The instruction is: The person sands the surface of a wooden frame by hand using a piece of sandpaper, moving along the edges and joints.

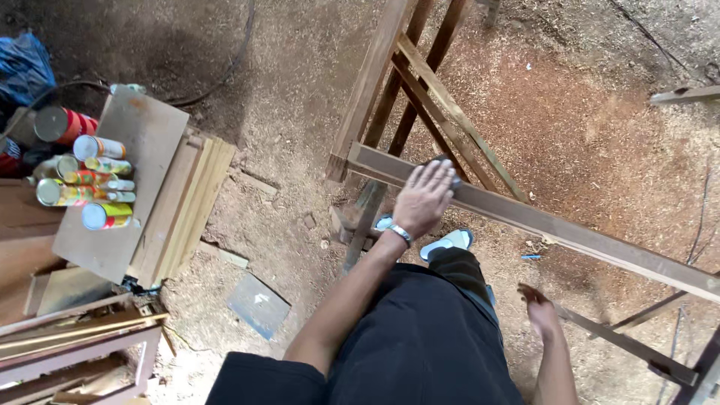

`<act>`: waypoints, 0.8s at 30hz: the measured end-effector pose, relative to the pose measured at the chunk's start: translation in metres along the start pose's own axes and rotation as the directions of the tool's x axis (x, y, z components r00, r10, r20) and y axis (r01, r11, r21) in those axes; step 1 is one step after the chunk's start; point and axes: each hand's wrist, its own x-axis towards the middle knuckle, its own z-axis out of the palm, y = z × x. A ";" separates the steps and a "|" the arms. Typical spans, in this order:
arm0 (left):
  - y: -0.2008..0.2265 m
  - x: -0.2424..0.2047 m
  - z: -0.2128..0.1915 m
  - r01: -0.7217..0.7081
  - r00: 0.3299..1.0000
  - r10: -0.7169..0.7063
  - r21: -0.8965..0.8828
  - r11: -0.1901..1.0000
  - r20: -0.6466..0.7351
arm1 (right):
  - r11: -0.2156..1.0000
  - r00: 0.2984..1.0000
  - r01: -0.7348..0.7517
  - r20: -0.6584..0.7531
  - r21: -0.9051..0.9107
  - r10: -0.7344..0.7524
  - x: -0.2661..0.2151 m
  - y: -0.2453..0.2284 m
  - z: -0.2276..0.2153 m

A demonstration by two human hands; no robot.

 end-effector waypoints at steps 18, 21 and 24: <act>-0.080 0.013 -0.023 0.389 0.850 -0.472 0.327 0.861 0.232 | 0.986 0.974 -0.162 0.156 -0.045 0.167 -0.020 0.015 0.019; -0.012 0.003 -0.002 0.126 0.986 -0.136 0.095 0.987 0.099 | 0.990 0.986 -0.131 0.109 0.060 0.124 -0.014 0.025 0.021; 0.033 -0.020 0.010 -0.057 0.998 0.060 -0.092 0.994 0.025 | 0.979 0.995 -0.055 0.097 0.199 0.036 -0.006 0.038 0.025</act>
